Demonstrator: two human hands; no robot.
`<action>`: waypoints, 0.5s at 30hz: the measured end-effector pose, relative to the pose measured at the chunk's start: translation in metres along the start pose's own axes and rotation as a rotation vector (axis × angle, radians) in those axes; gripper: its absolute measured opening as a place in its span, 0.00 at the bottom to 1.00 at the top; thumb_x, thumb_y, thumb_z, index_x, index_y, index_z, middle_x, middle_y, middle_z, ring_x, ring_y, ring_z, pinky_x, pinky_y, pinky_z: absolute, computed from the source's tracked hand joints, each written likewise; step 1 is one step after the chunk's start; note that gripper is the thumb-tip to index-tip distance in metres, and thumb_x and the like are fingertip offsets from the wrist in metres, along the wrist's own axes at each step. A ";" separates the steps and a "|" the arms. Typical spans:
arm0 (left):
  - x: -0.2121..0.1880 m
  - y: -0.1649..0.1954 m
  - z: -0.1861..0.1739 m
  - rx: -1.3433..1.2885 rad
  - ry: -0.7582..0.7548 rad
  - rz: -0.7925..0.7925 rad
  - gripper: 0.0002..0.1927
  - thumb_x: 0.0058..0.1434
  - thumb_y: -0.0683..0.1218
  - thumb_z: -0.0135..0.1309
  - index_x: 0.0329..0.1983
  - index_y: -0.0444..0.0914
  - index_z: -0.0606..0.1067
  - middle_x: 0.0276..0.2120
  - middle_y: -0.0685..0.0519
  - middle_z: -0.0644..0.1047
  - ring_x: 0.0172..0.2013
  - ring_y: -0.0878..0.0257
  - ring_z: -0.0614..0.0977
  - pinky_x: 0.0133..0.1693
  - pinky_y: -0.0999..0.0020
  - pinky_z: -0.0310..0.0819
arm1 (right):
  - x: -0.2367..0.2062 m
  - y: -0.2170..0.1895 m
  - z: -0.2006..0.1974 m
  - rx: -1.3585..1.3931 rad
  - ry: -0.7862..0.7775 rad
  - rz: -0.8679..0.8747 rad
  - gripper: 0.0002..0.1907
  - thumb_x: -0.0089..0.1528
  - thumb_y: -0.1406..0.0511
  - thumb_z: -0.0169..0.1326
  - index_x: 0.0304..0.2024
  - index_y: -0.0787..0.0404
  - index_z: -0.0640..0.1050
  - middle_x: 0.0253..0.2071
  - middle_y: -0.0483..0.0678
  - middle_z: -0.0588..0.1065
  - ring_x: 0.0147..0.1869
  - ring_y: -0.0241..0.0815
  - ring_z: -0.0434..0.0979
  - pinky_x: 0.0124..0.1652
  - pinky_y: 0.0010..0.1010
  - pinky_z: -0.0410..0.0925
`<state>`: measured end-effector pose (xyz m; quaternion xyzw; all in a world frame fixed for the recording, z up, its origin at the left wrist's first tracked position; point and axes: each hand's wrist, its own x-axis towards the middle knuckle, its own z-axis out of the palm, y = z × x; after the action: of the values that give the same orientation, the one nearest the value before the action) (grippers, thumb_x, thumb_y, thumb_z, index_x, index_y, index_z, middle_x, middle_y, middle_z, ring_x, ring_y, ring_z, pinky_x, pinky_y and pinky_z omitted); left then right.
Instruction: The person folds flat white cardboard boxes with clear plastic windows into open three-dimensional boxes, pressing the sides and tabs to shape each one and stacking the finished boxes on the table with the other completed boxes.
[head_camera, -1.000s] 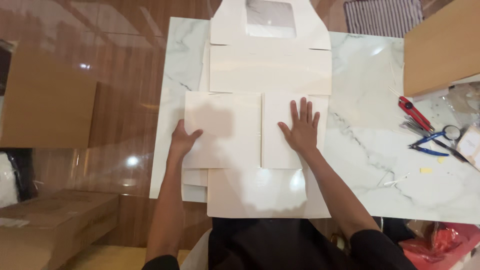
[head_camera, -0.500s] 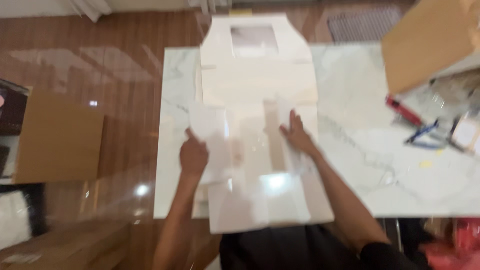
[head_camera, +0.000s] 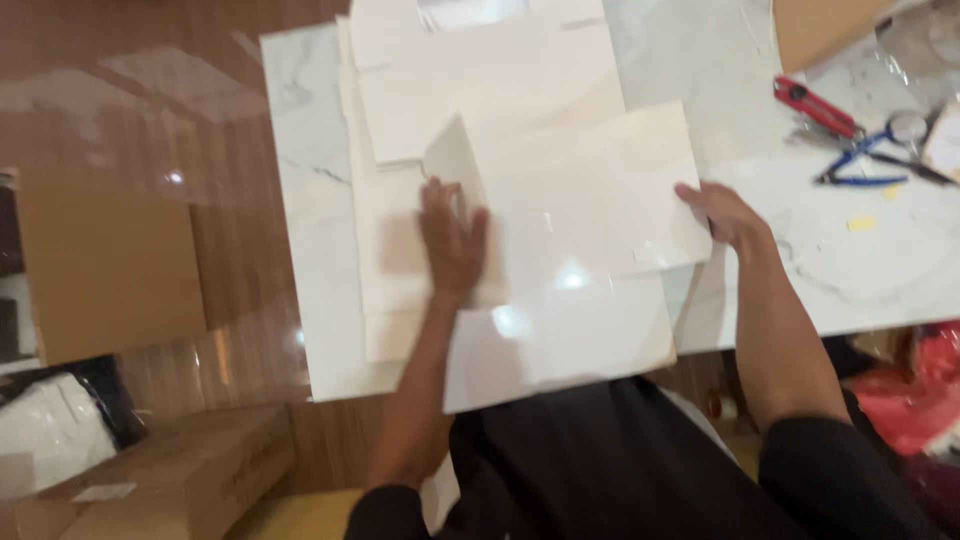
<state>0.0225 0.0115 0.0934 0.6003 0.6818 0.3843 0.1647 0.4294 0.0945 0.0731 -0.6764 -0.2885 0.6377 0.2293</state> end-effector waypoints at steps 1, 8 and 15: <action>-0.002 -0.003 0.018 0.028 0.077 0.129 0.41 0.73 0.64 0.49 0.78 0.38 0.53 0.75 0.28 0.55 0.75 0.33 0.55 0.74 0.44 0.48 | -0.001 -0.001 0.002 0.001 -0.009 -0.035 0.26 0.65 0.58 0.56 0.60 0.68 0.71 0.53 0.49 0.77 0.53 0.42 0.79 0.53 0.35 0.72; -0.024 0.012 0.077 0.385 -0.033 -0.002 0.50 0.69 0.72 0.41 0.79 0.34 0.45 0.77 0.32 0.43 0.77 0.35 0.42 0.71 0.32 0.32 | -0.018 0.001 0.025 -0.200 0.284 -0.166 0.27 0.68 0.54 0.57 0.54 0.74 0.77 0.49 0.54 0.79 0.49 0.40 0.77 0.49 0.31 0.69; -0.002 0.014 0.056 0.333 -0.147 -0.094 0.51 0.67 0.72 0.43 0.79 0.34 0.48 0.78 0.40 0.45 0.77 0.42 0.44 0.71 0.33 0.38 | -0.024 0.017 0.029 -0.037 0.337 -0.597 0.21 0.62 0.62 0.66 0.47 0.72 0.76 0.41 0.50 0.79 0.42 0.37 0.78 0.41 0.29 0.73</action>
<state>0.0712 0.0277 0.0661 0.6131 0.7495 0.2130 0.1305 0.4018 0.0634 0.0768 -0.6622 -0.4433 0.4162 0.4378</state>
